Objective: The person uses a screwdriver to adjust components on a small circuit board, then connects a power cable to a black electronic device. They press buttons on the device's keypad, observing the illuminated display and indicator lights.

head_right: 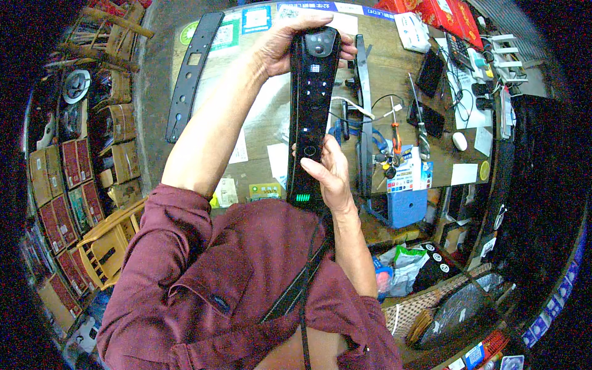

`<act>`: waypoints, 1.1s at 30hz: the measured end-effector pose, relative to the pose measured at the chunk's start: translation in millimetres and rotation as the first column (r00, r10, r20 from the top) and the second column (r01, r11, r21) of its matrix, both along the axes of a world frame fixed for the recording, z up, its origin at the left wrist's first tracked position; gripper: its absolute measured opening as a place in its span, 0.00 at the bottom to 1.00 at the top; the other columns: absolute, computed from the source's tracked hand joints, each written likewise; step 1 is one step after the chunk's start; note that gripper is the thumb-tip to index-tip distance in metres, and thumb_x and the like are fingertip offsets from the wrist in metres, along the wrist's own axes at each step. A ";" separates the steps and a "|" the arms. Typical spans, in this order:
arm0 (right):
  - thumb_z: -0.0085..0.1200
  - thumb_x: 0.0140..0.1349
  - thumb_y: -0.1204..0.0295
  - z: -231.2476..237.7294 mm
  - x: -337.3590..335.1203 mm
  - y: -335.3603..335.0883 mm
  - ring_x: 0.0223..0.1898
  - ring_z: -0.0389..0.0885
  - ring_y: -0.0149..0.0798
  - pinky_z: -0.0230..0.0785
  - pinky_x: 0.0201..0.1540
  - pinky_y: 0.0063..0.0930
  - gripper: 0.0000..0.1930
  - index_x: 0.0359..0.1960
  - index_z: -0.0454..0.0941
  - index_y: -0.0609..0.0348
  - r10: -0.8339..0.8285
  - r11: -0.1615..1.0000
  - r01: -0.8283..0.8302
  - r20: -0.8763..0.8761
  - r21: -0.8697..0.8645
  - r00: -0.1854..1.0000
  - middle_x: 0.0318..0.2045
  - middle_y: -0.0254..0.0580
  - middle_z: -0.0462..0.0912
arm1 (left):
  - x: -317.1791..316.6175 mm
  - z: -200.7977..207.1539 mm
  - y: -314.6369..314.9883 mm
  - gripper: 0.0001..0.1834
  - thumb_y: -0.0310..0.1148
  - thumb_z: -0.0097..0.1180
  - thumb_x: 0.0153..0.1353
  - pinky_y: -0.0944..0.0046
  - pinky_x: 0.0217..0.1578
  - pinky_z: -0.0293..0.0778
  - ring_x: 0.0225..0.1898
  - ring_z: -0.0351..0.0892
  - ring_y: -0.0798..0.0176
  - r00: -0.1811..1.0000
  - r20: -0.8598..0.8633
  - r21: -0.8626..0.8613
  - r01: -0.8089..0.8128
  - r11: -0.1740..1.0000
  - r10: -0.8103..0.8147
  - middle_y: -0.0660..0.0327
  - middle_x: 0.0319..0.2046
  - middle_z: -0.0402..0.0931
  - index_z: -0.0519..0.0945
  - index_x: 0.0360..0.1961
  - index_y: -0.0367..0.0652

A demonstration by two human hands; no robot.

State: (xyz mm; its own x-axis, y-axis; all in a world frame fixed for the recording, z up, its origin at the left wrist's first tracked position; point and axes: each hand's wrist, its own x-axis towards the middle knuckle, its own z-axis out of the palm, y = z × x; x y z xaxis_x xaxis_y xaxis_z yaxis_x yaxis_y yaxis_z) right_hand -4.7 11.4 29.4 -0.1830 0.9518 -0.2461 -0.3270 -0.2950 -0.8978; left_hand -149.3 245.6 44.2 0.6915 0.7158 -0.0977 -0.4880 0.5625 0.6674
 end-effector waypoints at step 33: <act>0.65 0.59 0.68 4.2 -6.2 -4.7 0.55 0.79 0.40 0.67 0.65 0.35 0.32 0.63 0.66 0.66 0.026 1.000 -0.026 0.025 0.005 0.999 0.53 0.49 0.80 | -0.1 13.1 -9.7 0.44 0.71 0.45 0.68 0.53 0.42 0.85 0.36 0.88 0.54 0.998 -0.058 -0.098 0.025 0.995 -0.031 0.51 0.35 0.87 0.85 0.42 0.31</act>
